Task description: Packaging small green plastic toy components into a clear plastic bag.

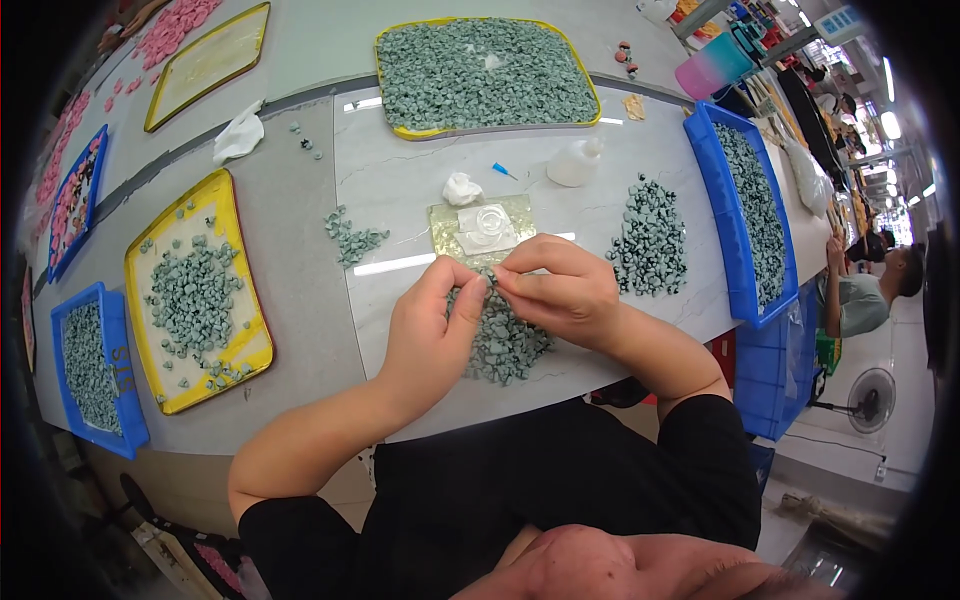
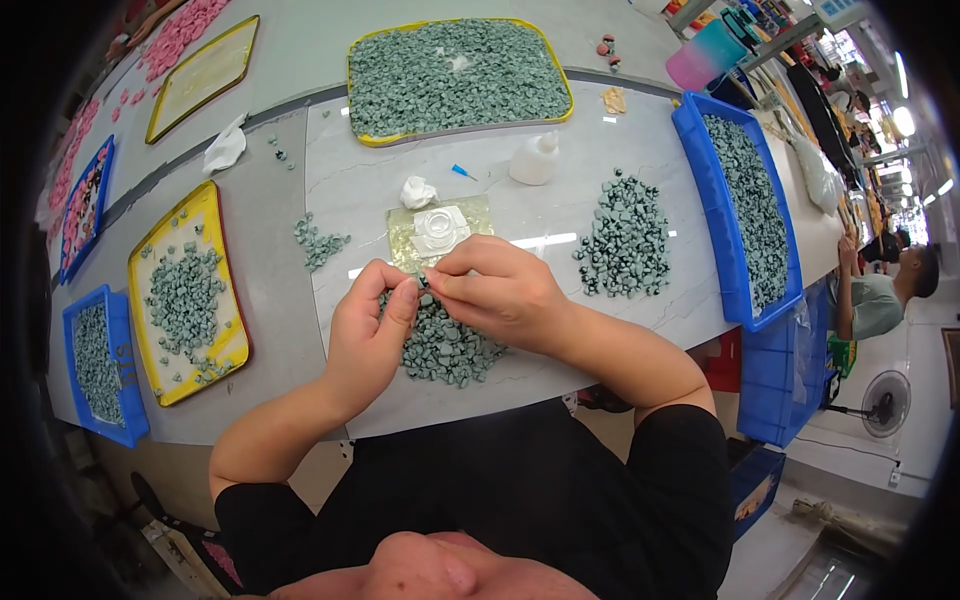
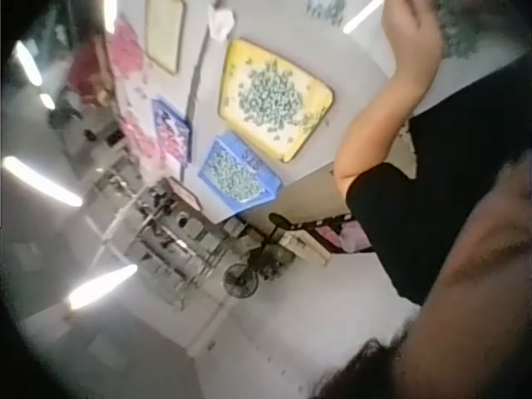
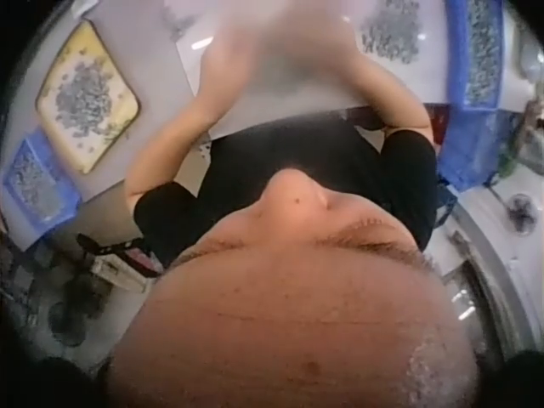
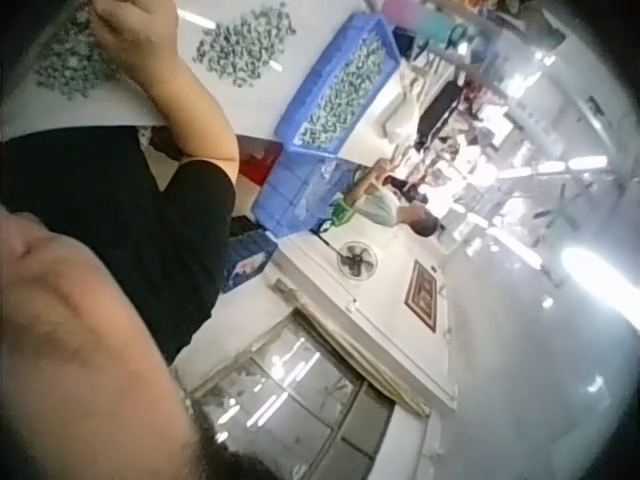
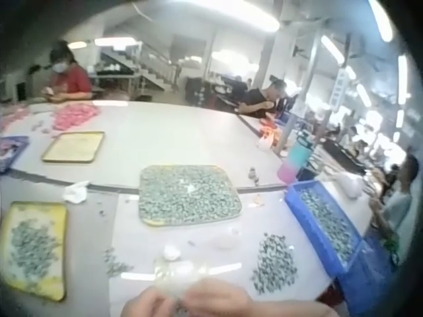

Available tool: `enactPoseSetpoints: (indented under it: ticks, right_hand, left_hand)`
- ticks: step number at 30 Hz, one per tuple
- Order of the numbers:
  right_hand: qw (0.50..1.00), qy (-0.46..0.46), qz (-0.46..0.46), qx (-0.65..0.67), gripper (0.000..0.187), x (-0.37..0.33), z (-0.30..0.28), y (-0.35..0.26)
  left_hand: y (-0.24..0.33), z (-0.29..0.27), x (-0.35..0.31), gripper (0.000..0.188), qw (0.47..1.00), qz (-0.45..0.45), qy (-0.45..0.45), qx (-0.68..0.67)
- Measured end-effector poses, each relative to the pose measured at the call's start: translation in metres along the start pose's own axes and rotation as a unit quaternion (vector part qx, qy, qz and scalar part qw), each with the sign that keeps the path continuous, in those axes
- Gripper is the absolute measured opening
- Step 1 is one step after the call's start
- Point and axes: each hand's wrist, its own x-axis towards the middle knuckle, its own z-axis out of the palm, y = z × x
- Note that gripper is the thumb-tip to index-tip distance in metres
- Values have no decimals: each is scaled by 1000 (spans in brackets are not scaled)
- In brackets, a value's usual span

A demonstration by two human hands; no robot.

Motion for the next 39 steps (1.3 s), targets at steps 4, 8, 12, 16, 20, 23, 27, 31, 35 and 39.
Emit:
enactPoseSetpoints:
  ticks: [4,8,12,16,20,23,27,31,35,39]
  right_hand:
    - [995,-93,32,14,18,6,-26,6]
    - [980,-129,142,-47,20,4,-62,18]
    - [984,-87,147,-47,23,2,-48,5]
    - [995,-70,62,-37,28,-4,-24,-3]
    - [996,-66,41,-34,28,-2,-17,-4]
    - [998,-57,19,-23,28,-3,-13,-3]
    - [998,-49,-4,-37,27,-5,-7,-1]
    - [997,-55,-15,-54,29,-6,-9,-2]
    - [994,-87,-10,-59,28,-4,-18,-4]
    - [972,-206,53,-103,23,-3,-44,1]
  left_hand:
    - [-3,1,1,18,992,-103,-28,-62]
    - [2,4,1,20,984,-147,-54,-79]
    - [4,8,0,20,987,-131,-45,-79]
    - [5,7,-1,18,986,-125,-36,-108]
    - [6,3,-3,20,987,-127,-12,-98]
    - [3,2,-3,18,992,-104,-6,-67]
    - [3,2,-3,17,995,-90,0,-43]
    - [4,2,-1,16,997,-79,3,-13]
    - [2,3,1,16,998,-65,-7,26]
    - [-1,6,1,18,996,-70,-33,38]
